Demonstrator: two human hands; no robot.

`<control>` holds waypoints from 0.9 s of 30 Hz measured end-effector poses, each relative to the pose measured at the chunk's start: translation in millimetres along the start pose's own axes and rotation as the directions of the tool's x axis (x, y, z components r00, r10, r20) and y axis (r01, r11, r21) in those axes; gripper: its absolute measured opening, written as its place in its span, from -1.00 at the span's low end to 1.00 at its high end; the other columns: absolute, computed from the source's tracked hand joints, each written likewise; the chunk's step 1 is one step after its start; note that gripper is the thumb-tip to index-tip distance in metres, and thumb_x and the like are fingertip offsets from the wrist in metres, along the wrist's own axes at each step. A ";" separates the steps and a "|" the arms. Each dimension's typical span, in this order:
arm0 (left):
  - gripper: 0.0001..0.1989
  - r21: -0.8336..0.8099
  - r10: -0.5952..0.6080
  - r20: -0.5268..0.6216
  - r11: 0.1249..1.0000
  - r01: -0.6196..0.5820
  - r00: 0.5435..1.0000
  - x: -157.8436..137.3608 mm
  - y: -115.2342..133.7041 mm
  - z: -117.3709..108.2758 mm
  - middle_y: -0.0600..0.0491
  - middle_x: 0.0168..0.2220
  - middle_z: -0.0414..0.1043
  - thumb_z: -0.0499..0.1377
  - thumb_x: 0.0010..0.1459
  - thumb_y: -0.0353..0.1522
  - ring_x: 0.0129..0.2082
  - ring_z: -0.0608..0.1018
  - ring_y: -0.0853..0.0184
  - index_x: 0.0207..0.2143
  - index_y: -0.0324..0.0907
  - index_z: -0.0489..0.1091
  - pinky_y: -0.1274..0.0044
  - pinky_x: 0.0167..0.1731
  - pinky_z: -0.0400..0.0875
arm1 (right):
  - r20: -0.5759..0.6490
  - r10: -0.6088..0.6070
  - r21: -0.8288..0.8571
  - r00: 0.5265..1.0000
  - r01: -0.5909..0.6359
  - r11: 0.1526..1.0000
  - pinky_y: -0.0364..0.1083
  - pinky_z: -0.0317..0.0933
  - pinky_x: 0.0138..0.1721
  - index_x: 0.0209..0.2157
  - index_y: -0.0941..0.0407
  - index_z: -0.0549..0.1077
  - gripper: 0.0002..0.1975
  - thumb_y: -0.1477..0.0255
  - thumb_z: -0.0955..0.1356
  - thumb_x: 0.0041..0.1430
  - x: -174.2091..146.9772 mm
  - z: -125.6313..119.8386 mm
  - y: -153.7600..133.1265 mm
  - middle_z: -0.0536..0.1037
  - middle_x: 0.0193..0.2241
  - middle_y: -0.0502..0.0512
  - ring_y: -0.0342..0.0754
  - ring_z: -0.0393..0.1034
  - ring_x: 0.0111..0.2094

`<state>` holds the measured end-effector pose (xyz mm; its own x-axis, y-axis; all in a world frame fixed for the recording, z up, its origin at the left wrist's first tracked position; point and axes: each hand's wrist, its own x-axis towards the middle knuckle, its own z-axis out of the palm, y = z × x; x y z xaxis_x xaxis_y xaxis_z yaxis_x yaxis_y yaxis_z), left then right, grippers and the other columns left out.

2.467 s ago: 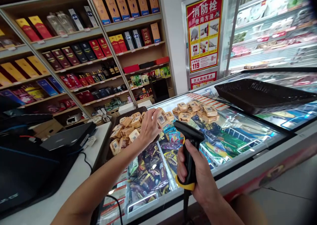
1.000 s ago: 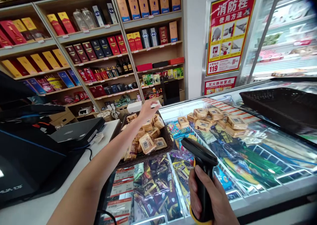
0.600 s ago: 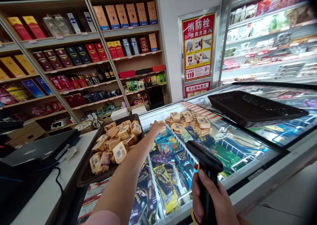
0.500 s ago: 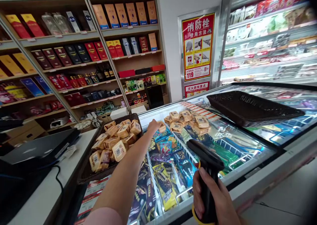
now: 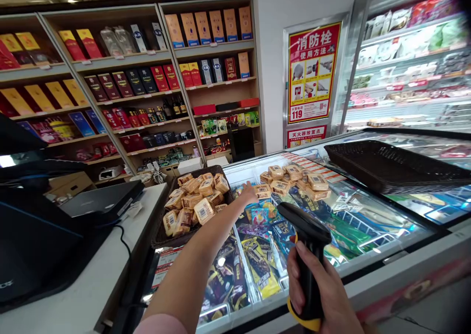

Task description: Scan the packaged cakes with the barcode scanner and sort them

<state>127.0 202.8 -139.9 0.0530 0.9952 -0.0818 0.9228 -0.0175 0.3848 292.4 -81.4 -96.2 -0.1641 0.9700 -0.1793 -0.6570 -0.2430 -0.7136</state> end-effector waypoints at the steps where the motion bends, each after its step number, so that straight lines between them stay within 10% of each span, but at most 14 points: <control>1: 0.03 0.000 0.028 0.006 1.000 -0.028 1.000 -0.3 -0.3 -1.1 -0.37 0.36 -0.04 0.42 -0.21 -0.44 0.27 0.28 -0.14 0.31 -0.20 0.05 0.30 0.07 0.38 | -0.002 -0.011 0.003 1.000 0.011 1.000 -0.28 0.07 -0.75 -0.54 0.13 0.31 -0.52 0.05 0.50 0.00 -0.9 1.9 -0.3 0.28 -0.73 -0.16 -0.30 0.12 -0.78; 11: -0.25 0.045 0.208 -0.015 0.977 -0.207 0.978 -24.6 14.6 -26.9 -0.22 0.11 0.33 0.42 -0.28 -0.43 0.05 0.46 -0.04 0.06 -0.23 0.33 0.36 -0.06 0.45 | -0.073 -0.079 0.016 0.994 0.080 0.997 -0.28 0.07 -0.77 -0.39 0.09 0.34 -0.58 0.11 0.52 -0.01 -5.6 6.6 -6.2 0.34 -0.66 -0.18 -0.30 0.13 -0.79; 20: -0.43 0.147 0.448 -0.325 0.894 -0.424 0.833 -129.9 -29.5 -80.9 -0.11 0.01 0.32 0.28 -0.12 -0.56 0.05 0.40 0.13 0.01 -0.17 0.32 0.36 0.07 0.35 | 0.055 -0.003 -0.022 0.999 0.004 1.000 -0.27 0.05 -0.80 -0.35 0.10 0.34 -0.54 0.09 0.52 -0.05 -12.0 39.6 12.5 0.33 -0.66 -0.18 -0.30 0.11 -0.81; 27: -0.40 0.088 0.358 -0.416 0.931 -0.355 0.836 -193.7 -64.1 -95.6 -0.09 0.04 0.35 0.33 -0.11 -0.50 0.06 0.42 0.11 0.04 -0.13 0.34 0.34 0.08 0.34 | 0.123 0.085 -0.092 0.989 -0.074 0.993 -0.28 0.02 -0.81 -0.24 0.09 0.35 -0.50 0.09 0.53 -0.06 -26.3 67.0 37.9 0.32 -0.66 -0.20 -0.30 0.08 -0.82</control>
<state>21.1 20.3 -60.9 0.2158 0.8658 0.4515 0.8738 -0.3776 0.3065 222.6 -116.1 -73.1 -0.3086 0.9385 -0.1553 -0.5723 -0.3135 -0.7577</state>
